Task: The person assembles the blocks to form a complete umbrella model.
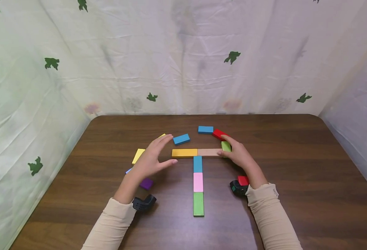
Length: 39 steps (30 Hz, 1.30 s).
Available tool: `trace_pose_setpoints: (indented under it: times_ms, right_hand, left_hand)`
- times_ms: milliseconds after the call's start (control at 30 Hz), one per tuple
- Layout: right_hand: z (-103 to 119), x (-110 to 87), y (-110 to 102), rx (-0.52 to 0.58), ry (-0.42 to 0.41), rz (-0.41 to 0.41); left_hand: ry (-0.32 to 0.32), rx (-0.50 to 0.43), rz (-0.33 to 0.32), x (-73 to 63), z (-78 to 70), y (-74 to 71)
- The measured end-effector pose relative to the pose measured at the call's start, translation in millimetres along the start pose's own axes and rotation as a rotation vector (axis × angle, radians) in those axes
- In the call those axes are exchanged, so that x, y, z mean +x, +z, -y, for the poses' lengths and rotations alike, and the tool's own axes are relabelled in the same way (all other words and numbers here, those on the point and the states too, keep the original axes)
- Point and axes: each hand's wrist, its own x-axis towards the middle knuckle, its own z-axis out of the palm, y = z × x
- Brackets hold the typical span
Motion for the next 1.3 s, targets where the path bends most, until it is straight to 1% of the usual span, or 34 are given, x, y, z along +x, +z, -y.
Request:
trace_pose_setpoints:
  times_ms: [167, 267, 467, 600, 833, 1000, 1067, 1167, 1300]
  right_hand:
    - [0.2, -0.3, 0.2, 0.002, -0.003, 0.001]
    - [0.3, -0.2, 0.2, 0.006, -0.01, 0.001]
    - [-0.5, -0.7, 0.4, 0.005, -0.002, 0.003]
    - [-0.7, -1.0, 0.6, 0.005, 0.002, 0.002]
    - [-1.1, -0.9, 1.0, 0.01, 0.008, 0.005]
    - [-0.9, -0.8, 0.7, 0.017, 0.003, 0.003]
    - [-0.7, -0.8, 0.6, 0.019, -0.001, 0.003]
    - [-0.6, -0.7, 0.5, 0.019, -0.002, 0.003]
    - [-0.3, -0.7, 0.2, 0.016, 0.001, 0.002]
  left_hand:
    - [-0.05, -0.028, -0.02, -6.5, 11.7, -6.9]
    - [-0.09, -0.054, -0.021, -10.5, 18.1, -9.3]
    - [-0.167, -0.119, 0.006, -15.1, 26.5, -14.0]
    - [-0.193, -0.134, 0.024, -18.3, 33.4, -18.0]
    - [-0.246, -0.126, 0.067, -25.6, 46.1, -26.1]
    - [-0.282, -0.151, 0.077, -30.0, 54.8, -31.4]
    - [-0.308, -0.171, 0.082, -32.1, 58.1, -33.6]
    - [-0.322, -0.193, 0.092, -35.4, 63.4, -36.7]
    - [-0.319, -0.19, 0.109, -39.8, 70.4, -39.4]
